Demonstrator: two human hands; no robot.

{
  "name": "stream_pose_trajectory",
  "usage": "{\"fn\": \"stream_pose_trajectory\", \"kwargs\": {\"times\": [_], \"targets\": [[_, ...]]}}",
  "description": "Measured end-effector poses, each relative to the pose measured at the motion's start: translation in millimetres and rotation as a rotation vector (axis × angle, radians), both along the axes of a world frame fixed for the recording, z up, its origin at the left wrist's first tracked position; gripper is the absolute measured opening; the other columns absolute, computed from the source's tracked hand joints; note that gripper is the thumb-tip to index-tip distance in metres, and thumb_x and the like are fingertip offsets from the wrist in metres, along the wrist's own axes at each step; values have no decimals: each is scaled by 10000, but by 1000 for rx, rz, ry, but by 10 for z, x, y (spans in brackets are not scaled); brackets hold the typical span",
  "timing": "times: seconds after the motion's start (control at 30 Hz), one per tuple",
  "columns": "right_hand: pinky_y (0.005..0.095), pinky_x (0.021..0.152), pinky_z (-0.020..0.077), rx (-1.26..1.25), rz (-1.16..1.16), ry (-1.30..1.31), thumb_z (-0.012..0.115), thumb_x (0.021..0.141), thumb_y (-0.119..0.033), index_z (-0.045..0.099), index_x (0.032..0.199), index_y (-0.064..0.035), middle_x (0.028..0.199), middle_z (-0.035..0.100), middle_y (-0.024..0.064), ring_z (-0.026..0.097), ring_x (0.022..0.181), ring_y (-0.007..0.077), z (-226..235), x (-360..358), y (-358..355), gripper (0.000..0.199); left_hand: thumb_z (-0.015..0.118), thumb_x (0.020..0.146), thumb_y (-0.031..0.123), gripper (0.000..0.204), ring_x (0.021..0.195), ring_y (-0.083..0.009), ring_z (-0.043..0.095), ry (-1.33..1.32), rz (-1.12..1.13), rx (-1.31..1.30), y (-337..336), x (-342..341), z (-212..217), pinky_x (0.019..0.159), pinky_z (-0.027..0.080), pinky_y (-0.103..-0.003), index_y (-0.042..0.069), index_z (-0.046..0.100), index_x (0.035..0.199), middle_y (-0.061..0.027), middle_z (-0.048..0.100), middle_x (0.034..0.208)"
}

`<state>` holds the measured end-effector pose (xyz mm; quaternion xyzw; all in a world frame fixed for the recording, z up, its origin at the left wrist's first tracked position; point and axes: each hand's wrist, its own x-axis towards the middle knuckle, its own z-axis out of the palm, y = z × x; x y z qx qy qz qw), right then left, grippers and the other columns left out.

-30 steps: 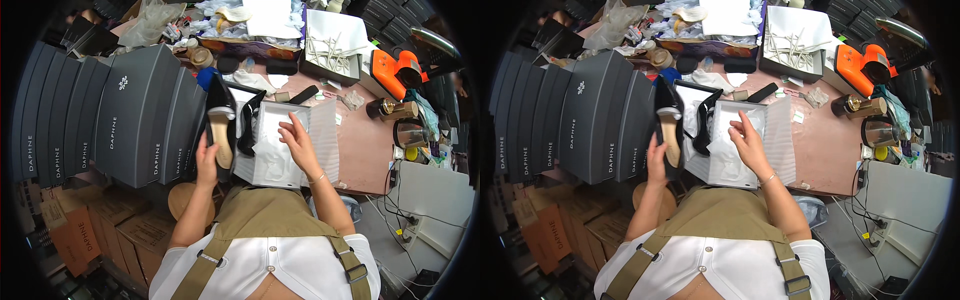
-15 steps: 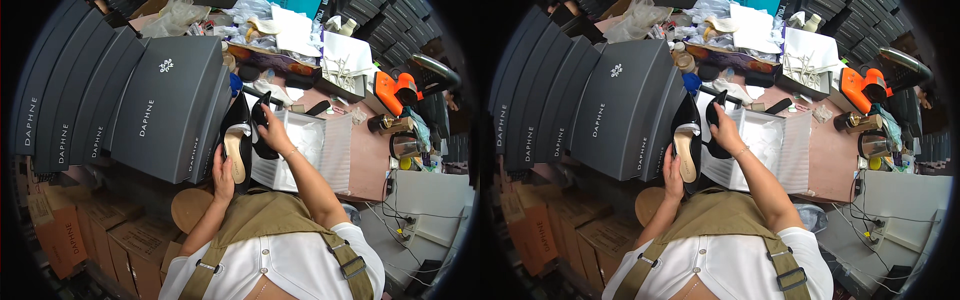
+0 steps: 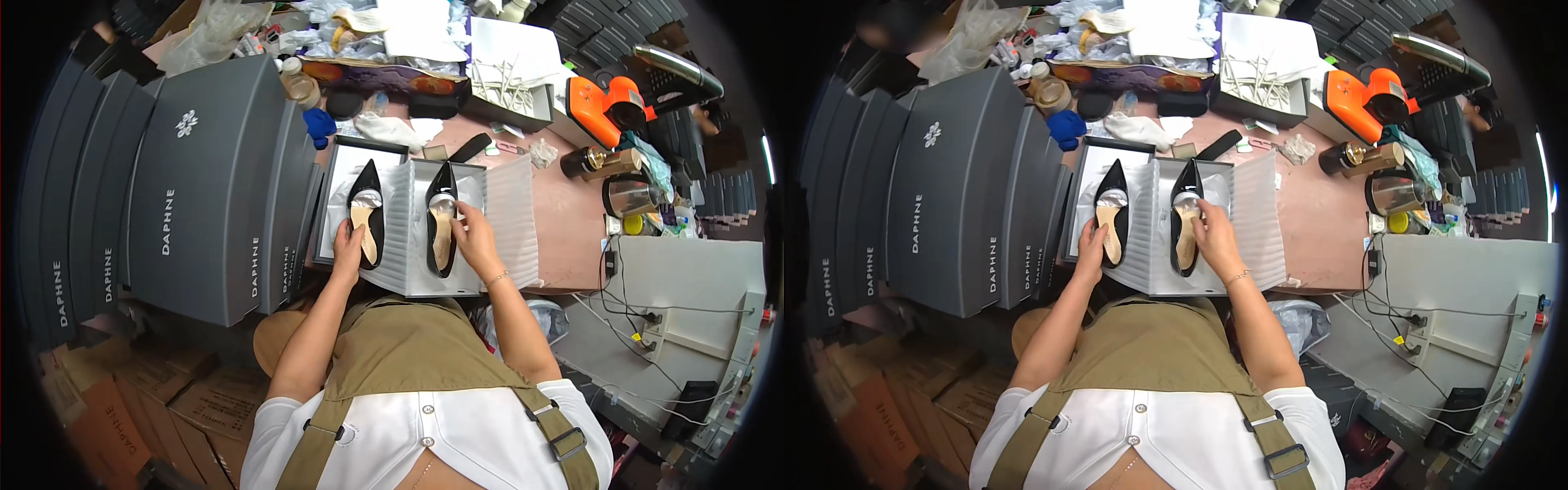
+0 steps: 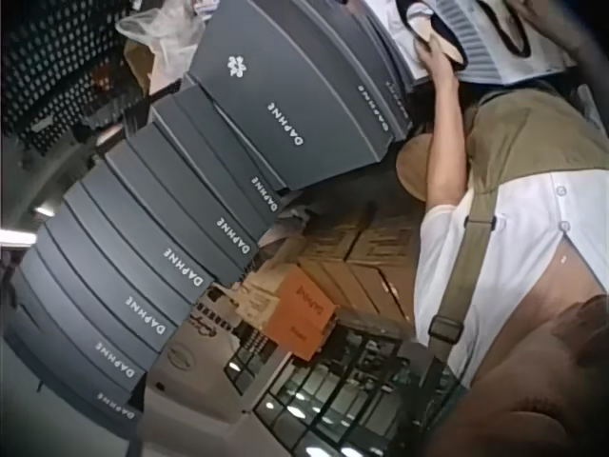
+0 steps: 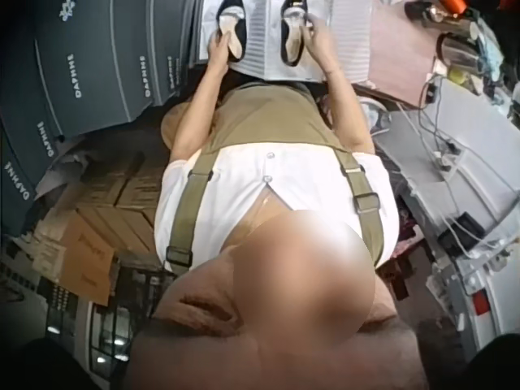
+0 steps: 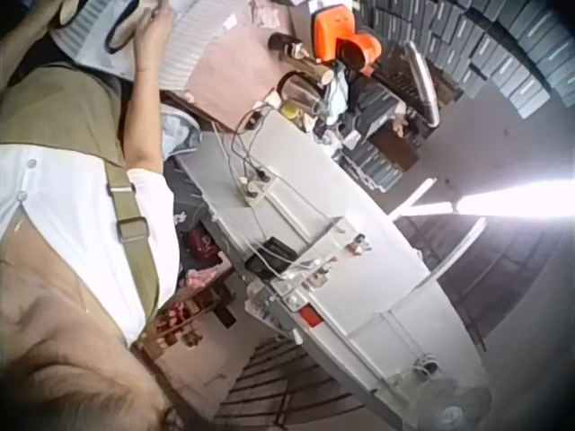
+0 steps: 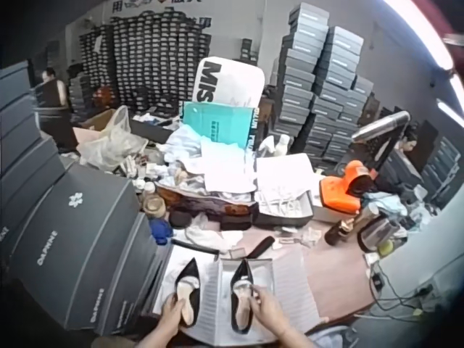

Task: Inspecting high-heeled shoes and packing them into boxes.

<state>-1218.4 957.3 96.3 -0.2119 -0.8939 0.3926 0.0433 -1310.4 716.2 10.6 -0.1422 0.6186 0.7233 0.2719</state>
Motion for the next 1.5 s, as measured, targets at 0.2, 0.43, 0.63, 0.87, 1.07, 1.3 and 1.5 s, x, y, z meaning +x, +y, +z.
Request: {"fn": "stream_pose_trajectory", "kwargs": {"times": [0.2, 0.43, 0.63, 0.87, 1.07, 1.3, 1.5], "targets": [[378, 831, 477, -396, -153, -260, 582, 853, -200, 295, 1384, 59, 1055, 623, 254, 625, 949, 327, -565, 367, -50, 657, 536, 923, 214, 524, 1066, -172, 525, -24, -27, 0, -64, 0, 48, 930, 397, -278, -71, 388, 1337, -122, 540, 1195], [285, 965, 386, -792, -324, 219, 499, 896, -90, 320, 1406, 35, 1176, 521, 147, 511, 1078, 187, 20, 438, -364, 555, 401, 950, 213, 561, 1232, -228, 432, 463, 6, -89, 102, 502, 926, 1036, 326, -320, -84, 259, 1405, -183, 412, 1371], [318, 1050, 327, -899, -93, 363, 508, 949, -97, 240, 1436, 42, 1324, 388, 102, 399, 1252, 188, 529, 316, -619, 573, 286, 962, 327, 610, 1282, -248, 391, 630, 49, -51, 270, 692, 1162, 1073, 289, -345, -65, 226, 1426, -163, 376, 1416], [333, 1079, 307, -931, -22, 442, 500, 950, -87, 171, 1457, 35, 1414, 343, 141, 366, 1309, 208, 513, 360, -620, 617, 269, 963, 374, 638, 1277, -250, 400, 599, 39, -37, 246, 635, 1279, 1067, 299, -345, -63, 225, 1427, -164, 388, 1402], [338, 1070, 321, -957, -21, 402, 514, 946, -98, 146, 1463, 32, 1437, 347, 166, 393, 1297, 215, 529, 376, -648, 648, 279, 955, 393, 656, 1269, -249, 410, 611, 17, -8, 191, 591, 1271, 1058, 312, -345, -66, 235, 1422, -167, 403, 1390], [327, 1017, 390, -844, 35, 459, 559, 921, -71, 173, 1463, 21, 1413, 364, 153, 442, 1252, 206, 491, 400, -702, 672, 312, 955, 364, 637, 1273, -250, 408, 625, -7, -3, 108, 531, 1248, 1063, 303, -349, -71, 251, 1418, -177, 407, 1392], [333, 1015, 397, -891, 12, 457, 571, 914, -54, 190, 1460, 17, 1417, 362, 148, 445, 1249, 204, 416, 366, -748, 670, 341, 961, 325, 610, 1282, -251, 401, 687, -18, -62, 57, 437, 1225, 1073, 287, -355, -75, 263, 1415, -187, 405, 1400]]}}
